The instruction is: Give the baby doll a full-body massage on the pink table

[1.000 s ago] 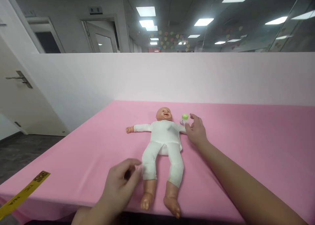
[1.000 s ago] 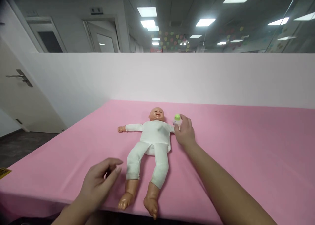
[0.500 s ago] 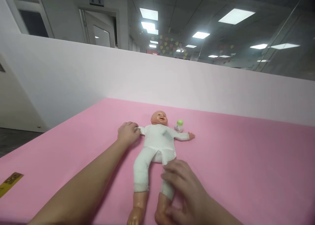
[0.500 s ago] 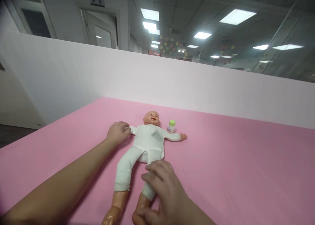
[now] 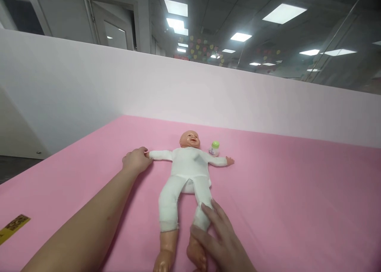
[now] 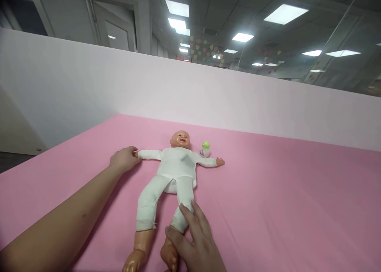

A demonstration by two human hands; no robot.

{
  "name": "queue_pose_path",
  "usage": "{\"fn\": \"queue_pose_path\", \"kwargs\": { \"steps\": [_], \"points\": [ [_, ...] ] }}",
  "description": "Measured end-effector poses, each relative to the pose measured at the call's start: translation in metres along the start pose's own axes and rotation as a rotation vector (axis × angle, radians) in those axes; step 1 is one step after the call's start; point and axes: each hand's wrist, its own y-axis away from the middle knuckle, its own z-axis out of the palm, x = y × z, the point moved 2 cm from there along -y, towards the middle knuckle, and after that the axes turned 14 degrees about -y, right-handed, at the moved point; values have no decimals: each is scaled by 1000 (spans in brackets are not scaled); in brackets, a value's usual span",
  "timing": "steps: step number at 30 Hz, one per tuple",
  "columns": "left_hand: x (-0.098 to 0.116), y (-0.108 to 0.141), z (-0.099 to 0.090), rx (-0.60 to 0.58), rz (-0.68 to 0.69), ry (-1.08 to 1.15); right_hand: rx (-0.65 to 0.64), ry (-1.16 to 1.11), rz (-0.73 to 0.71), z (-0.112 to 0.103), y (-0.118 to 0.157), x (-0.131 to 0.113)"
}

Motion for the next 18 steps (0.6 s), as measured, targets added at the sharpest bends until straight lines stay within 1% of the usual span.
{"fn": "queue_pose_path", "kwargs": {
  "steps": [2, 5, 8, 10, 12, 14, 18],
  "points": [
    [-4, -1, 0, -29, -11, 109, 31, -19, 36, -3, 4, -2],
    [-8, -4, 0, -18, -20, 324, 173, -60, 137, -7, 15, 0],
    [-10, -6, 1, 51, -75, 526, 349, -147, 271, -9, 24, 2],
    [-8, -7, 4, 99, -120, 657, 414, -178, 348, -9, 24, 2],
    [-4, -6, 7, 115, -157, 775, 420, -185, 397, -9, 21, 1],
    [2, -3, 9, 98, -171, 854, 384, -181, 410, -9, 17, -2],
    [14, 6, 8, 29, -117, 961, 221, -120, 388, -5, 17, -8]
  ]
}}
